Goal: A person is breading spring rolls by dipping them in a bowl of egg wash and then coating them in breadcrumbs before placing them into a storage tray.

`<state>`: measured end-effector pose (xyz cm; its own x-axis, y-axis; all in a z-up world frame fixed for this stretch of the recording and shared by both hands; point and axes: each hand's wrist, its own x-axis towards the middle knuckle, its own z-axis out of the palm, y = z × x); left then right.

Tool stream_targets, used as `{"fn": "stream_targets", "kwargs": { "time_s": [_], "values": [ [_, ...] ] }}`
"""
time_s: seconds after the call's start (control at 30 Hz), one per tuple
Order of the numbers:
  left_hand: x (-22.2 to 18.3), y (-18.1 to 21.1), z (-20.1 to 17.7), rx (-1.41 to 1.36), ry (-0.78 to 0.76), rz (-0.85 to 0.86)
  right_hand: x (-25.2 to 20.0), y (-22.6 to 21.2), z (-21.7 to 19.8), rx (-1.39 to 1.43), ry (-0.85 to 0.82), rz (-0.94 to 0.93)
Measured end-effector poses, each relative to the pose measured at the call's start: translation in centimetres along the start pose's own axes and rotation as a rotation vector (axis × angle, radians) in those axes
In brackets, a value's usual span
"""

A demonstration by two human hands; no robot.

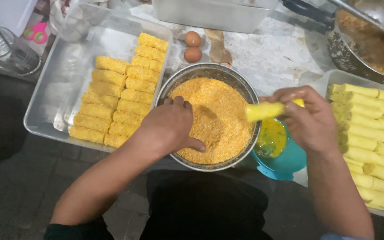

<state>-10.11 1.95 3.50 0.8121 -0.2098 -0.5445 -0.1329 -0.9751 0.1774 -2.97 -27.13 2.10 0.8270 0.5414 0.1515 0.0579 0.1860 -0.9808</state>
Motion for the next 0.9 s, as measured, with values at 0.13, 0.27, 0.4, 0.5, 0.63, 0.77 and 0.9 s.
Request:
{"fn": "stream_targets", "kwargs": {
  "time_s": [0.13,0.27,0.4,0.5,0.63,0.77,0.9],
  "values": [
    [0.8,1.0,1.1,0.031,-0.030,-0.093,2.9,1.0,5.3,-0.558,-0.187,-0.162],
    [1.8,1.2,1.6,0.105,0.009,-0.071,1.3,1.8,5.1,-0.978,-0.390,-0.372],
    [3.9,0.4,3.7,0.150,0.073,-0.083,-1.6,-1.5,2.0,-1.004,-0.204,-0.354],
    [5.2,0.8,4.9,0.216,0.123,-0.062,-4.4,-0.4,-1.4,-0.949,-0.078,-0.139],
    [4.8,1.3,2.8,0.063,0.085,-0.110,-7.5,3.0,-5.4,-1.069,-0.083,0.062],
    [2.4,3.1,-0.8,-0.606,0.133,-0.235,-8.4,5.0,-7.1,-1.007,-0.128,0.153],
    [0.7,4.8,-2.3,-0.708,0.306,-0.065,-8.1,4.8,-6.4,-0.989,-0.157,0.195]
  ]
}}
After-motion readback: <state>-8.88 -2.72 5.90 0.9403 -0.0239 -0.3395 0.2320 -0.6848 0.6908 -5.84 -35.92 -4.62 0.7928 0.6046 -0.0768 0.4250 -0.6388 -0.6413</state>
